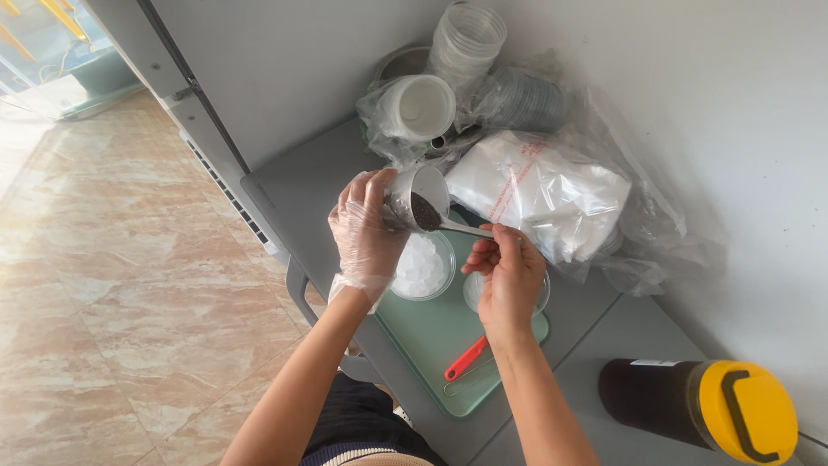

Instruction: Preparing two iced coffee drinks with jelly toppings and bagging them for a customer.

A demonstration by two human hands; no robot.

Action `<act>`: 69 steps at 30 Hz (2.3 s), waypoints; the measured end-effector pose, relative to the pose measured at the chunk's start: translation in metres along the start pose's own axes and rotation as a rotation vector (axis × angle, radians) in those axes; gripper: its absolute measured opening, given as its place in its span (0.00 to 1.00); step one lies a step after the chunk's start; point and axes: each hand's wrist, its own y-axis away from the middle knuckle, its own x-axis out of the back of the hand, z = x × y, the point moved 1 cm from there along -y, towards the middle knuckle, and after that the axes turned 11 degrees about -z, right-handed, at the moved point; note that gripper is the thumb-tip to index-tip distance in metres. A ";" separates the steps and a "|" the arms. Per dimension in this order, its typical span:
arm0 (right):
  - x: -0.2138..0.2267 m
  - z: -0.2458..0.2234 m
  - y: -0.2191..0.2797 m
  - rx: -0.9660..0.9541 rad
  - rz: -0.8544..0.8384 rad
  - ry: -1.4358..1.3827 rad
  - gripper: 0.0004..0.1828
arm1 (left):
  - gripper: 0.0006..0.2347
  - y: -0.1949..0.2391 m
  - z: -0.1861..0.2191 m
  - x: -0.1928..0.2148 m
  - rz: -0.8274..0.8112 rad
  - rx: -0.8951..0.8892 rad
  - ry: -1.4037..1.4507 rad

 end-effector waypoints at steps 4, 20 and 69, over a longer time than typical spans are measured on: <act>0.004 -0.005 -0.003 -0.011 0.030 -0.059 0.09 | 0.29 -0.001 -0.009 -0.003 -0.015 0.039 -0.019; 0.027 0.044 0.063 0.945 -0.358 1.172 0.13 | 0.32 0.014 -0.053 0.010 -0.012 0.223 0.013; -0.053 0.038 -0.044 0.217 -0.356 1.006 0.31 | 0.35 -0.008 -0.197 -0.091 -0.124 0.577 0.763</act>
